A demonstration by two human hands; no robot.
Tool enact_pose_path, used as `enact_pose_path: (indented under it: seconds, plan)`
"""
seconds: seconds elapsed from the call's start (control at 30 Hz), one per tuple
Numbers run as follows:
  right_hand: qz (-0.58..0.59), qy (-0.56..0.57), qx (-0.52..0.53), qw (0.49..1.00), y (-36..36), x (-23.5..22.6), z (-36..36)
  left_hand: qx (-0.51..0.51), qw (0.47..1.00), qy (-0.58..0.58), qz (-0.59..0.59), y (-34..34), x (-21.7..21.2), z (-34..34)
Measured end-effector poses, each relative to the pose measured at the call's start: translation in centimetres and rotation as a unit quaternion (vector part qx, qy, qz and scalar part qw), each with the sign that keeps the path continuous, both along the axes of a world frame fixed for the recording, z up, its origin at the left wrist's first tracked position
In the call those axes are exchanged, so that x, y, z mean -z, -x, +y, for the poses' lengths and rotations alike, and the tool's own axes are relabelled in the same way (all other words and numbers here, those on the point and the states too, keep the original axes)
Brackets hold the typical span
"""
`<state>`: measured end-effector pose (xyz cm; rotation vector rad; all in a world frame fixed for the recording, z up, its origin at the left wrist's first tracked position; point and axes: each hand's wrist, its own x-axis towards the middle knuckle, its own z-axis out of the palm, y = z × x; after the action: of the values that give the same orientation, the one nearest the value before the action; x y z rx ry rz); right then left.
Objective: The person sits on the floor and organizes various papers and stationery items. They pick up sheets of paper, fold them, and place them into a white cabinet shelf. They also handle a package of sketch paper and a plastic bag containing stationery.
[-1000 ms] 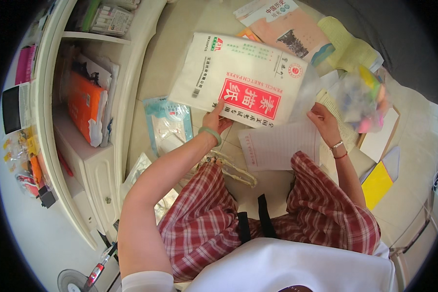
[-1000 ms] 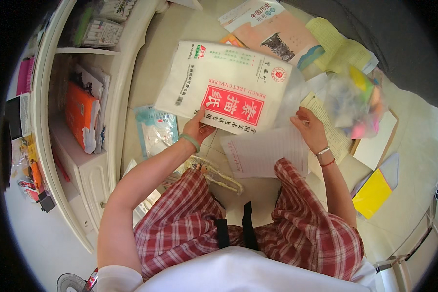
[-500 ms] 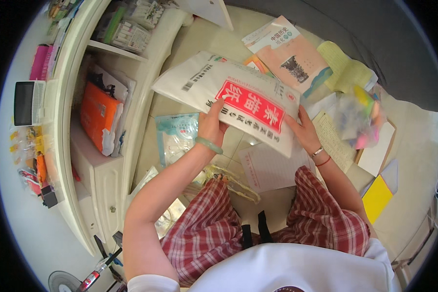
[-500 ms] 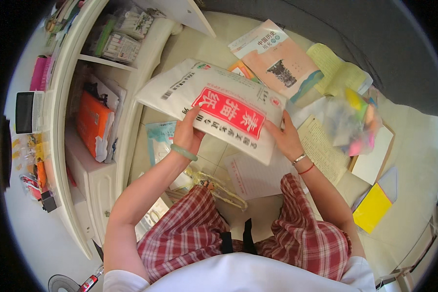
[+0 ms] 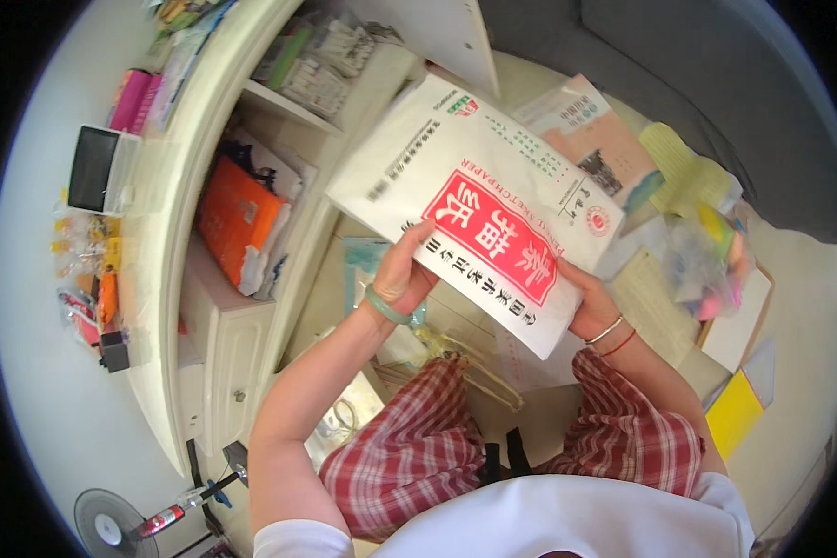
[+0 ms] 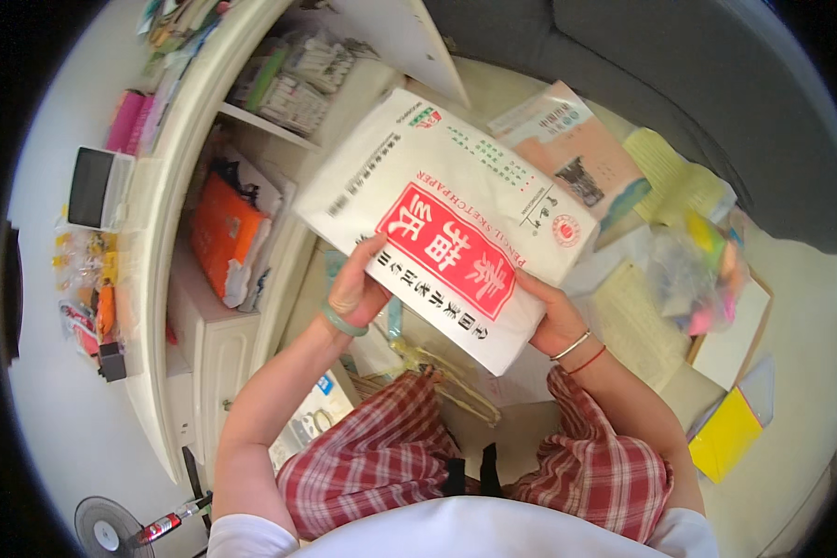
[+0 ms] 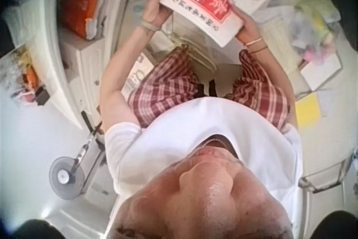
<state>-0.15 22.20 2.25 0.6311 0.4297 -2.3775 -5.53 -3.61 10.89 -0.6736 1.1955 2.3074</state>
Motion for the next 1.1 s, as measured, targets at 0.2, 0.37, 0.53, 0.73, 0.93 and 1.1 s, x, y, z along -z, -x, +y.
enact_pose_path:
  seconds: [0.2,0.37,0.53,0.73,0.93,1.1]
  plan:
    - [0.157,-0.122,0.011,0.98,3.4,-3.9,-3.2,-0.036,0.998,-0.038,0.029,0.5,0.3,-4.7]
    - [0.319,-0.32,0.003,0.892,4.9,-7.6,-5.5,-0.121,0.988,-0.066,0.064,5.0,2.3,-7.2]
    - [0.439,-0.413,-0.003,0.798,8.5,-8.3,-6.2,-0.152,0.975,-0.087,0.134,9.8,3.4,-9.1]
    - [0.291,-0.18,0.085,0.936,13.9,-7.6,-6.9,-0.216,0.929,0.073,0.293,14.1,-0.7,-7.6]
    - [0.249,-0.17,0.099,0.948,16.6,-5.5,-9.5,-0.253,0.889,0.263,0.275,16.4,-2.3,-7.1]
    - [0.287,-0.141,0.064,0.945,18.9,-3.8,-9.3,-0.256,0.862,0.277,0.339,17.2,-1.1,-8.0]
